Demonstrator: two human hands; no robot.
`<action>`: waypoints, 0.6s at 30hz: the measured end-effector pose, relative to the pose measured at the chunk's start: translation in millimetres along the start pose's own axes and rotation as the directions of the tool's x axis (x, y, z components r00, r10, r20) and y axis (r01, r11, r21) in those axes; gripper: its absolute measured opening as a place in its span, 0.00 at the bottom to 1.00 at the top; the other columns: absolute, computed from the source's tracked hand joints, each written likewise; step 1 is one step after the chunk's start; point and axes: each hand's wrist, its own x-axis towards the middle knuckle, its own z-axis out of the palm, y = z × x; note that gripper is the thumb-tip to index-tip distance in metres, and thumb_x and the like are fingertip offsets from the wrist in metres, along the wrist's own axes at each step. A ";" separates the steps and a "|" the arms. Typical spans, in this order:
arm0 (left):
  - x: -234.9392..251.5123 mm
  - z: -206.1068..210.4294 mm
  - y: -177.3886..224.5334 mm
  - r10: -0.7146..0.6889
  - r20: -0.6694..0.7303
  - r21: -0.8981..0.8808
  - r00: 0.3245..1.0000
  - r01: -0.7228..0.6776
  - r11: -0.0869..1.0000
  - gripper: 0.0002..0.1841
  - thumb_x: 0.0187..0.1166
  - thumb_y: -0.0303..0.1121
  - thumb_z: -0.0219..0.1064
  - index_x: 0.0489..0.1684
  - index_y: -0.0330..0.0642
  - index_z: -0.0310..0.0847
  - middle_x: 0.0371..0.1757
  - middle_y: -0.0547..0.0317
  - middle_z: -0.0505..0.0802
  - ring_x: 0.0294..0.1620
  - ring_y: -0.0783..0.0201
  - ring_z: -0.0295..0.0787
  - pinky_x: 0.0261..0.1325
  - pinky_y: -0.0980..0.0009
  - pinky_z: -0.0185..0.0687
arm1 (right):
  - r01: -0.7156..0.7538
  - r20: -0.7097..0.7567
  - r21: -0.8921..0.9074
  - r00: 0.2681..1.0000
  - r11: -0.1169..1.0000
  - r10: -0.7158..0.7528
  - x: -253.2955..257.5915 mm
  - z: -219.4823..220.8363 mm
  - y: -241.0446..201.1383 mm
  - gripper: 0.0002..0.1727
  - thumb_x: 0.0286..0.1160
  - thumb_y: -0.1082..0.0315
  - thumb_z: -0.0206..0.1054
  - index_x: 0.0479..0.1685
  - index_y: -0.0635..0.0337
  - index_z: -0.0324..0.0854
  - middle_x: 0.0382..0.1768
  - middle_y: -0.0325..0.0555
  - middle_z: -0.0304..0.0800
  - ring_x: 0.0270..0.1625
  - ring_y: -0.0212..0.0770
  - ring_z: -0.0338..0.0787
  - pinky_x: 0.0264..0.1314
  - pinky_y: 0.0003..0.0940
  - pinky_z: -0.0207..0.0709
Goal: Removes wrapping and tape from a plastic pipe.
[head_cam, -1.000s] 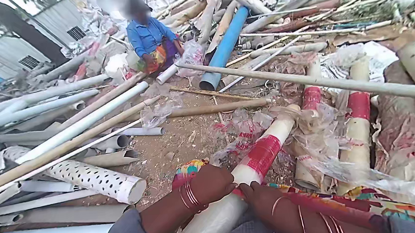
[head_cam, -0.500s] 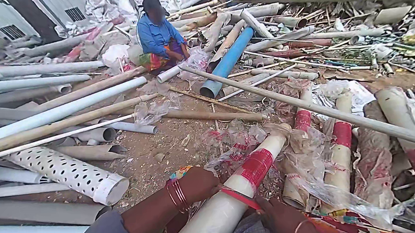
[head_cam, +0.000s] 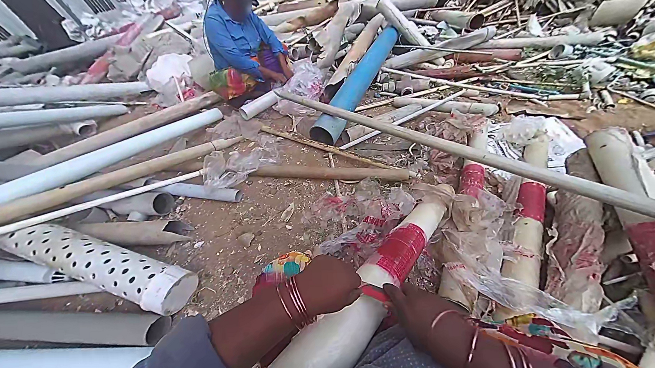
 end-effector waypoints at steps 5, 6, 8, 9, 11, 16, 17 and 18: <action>-4.4 3.7 -7.9 0.008 -0.086 -0.002 0.996 -0.009 1.000 0.22 0.92 0.40 0.53 0.48 0.25 0.84 0.51 0.31 0.91 0.54 0.33 0.90 0.50 0.36 0.78 | 0.082 -0.038 0.010 0.996 0.997 -0.082 16.0 5.8 8.5 0.28 0.96 0.53 0.45 0.86 0.59 0.66 0.66 0.69 0.82 0.63 0.68 0.88 0.61 0.61 0.81; -5.5 4.2 -10.1 0.006 -0.096 -0.006 0.995 -0.007 1.000 0.22 0.92 0.40 0.53 0.49 0.26 0.85 0.51 0.32 0.91 0.54 0.33 0.90 0.50 0.36 0.79 | 0.077 -0.039 0.037 0.996 0.996 -0.076 14.0 6.8 12.2 0.28 0.96 0.52 0.45 0.86 0.58 0.66 0.66 0.69 0.83 0.64 0.68 0.88 0.62 0.61 0.80; -7.4 6.5 -16.3 0.003 -0.118 -0.005 0.993 -0.003 1.000 0.23 0.92 0.42 0.53 0.48 0.27 0.85 0.50 0.33 0.92 0.52 0.34 0.91 0.49 0.36 0.79 | 0.059 -0.032 0.091 0.998 0.994 -0.056 11.3 8.0 19.5 0.28 0.96 0.52 0.46 0.85 0.57 0.67 0.66 0.68 0.83 0.64 0.67 0.88 0.64 0.61 0.80; -8.3 7.7 -20.7 0.002 -0.140 -0.005 0.990 -0.003 1.000 0.22 0.91 0.42 0.54 0.47 0.28 0.86 0.49 0.34 0.93 0.51 0.34 0.92 0.47 0.36 0.80 | 0.052 -0.042 0.108 0.998 0.993 -0.048 10.9 9.0 23.1 0.27 0.96 0.53 0.46 0.84 0.58 0.69 0.65 0.68 0.84 0.64 0.67 0.89 0.64 0.61 0.80; -10.8 5.5 -29.9 -0.016 -0.137 -0.029 0.990 0.012 1.000 0.22 0.91 0.41 0.55 0.45 0.28 0.86 0.48 0.34 0.92 0.51 0.34 0.91 0.48 0.36 0.79 | 0.044 -0.080 0.130 0.996 0.991 -0.034 11.4 13.0 30.0 0.26 0.95 0.55 0.49 0.82 0.59 0.71 0.65 0.68 0.85 0.63 0.67 0.89 0.63 0.60 0.81; -8.5 -0.3 -50.9 -0.097 -0.060 -0.123 0.994 0.089 0.988 0.21 0.91 0.41 0.54 0.49 0.29 0.87 0.51 0.35 0.92 0.55 0.36 0.90 0.54 0.35 0.77 | 0.035 -0.157 0.180 0.988 0.983 -0.006 6.0 20.2 43.0 0.26 0.94 0.56 0.52 0.81 0.62 0.73 0.66 0.70 0.85 0.61 0.69 0.90 0.60 0.63 0.82; -7.0 -1.6 -54.5 -0.111 -0.046 -0.135 0.993 0.104 0.985 0.22 0.92 0.41 0.53 0.49 0.29 0.87 0.52 0.35 0.92 0.56 0.36 0.90 0.56 0.35 0.77 | 0.038 -0.175 0.185 0.985 0.982 -0.005 5.4 21.1 45.2 0.26 0.93 0.57 0.52 0.81 0.62 0.73 0.65 0.70 0.86 0.60 0.70 0.91 0.59 0.64 0.82; -5.9 -2.6 -57.8 -0.123 -0.034 -0.143 0.992 0.117 0.983 0.22 0.92 0.41 0.53 0.49 0.29 0.87 0.52 0.35 0.92 0.57 0.36 0.90 0.57 0.35 0.77 | 0.039 -0.187 0.191 0.982 0.981 -0.003 5.1 21.9 47.1 0.26 0.93 0.57 0.52 0.81 0.63 0.74 0.64 0.71 0.86 0.59 0.70 0.91 0.58 0.64 0.82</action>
